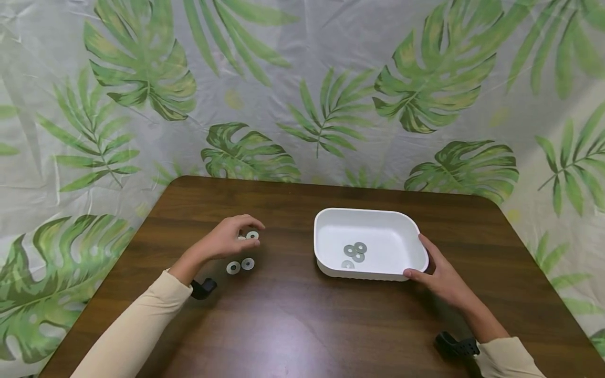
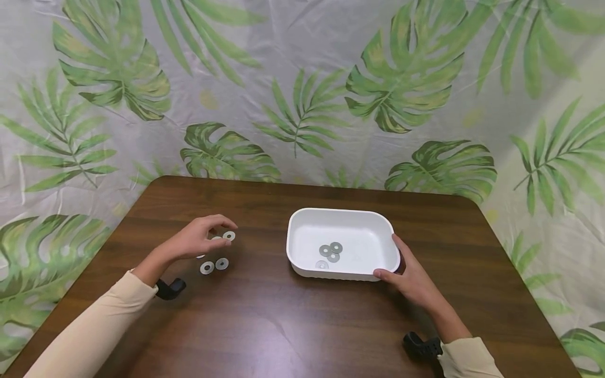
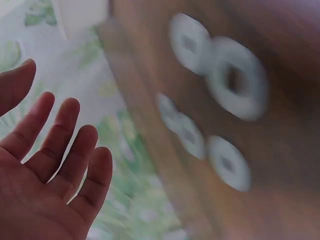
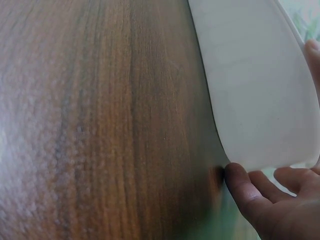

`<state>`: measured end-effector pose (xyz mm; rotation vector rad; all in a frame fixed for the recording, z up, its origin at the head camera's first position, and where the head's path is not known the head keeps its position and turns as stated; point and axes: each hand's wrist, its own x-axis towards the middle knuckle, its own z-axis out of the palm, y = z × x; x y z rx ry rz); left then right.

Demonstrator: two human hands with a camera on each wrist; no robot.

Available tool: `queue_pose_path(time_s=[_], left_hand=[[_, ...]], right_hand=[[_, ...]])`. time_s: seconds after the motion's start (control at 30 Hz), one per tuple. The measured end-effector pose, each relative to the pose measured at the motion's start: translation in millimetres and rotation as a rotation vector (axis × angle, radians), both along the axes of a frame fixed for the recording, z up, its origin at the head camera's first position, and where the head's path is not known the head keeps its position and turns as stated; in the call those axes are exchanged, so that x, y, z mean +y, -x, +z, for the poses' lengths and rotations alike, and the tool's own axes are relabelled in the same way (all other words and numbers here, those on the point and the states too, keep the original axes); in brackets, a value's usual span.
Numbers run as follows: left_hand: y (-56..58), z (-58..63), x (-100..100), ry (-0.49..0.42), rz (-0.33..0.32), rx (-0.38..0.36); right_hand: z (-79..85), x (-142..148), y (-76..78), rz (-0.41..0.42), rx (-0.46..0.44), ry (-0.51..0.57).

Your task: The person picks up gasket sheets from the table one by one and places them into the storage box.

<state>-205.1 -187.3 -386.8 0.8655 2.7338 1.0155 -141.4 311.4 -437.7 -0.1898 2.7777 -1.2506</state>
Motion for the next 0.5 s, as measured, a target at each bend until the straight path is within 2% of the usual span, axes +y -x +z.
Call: queue_pose_path(time_s=[0.27,0.5], left_hand=[[-0.2,-18.9,-43,0.043,0.143,-0.024],[1.1,-28.3,-64,0.13,0.17,-0.015]], right_hand=[[2.4,1,-0.4,-0.002,-0.01,-0.016],[2.0,0,-0.1,-0.002,-0.009,-0.016]])
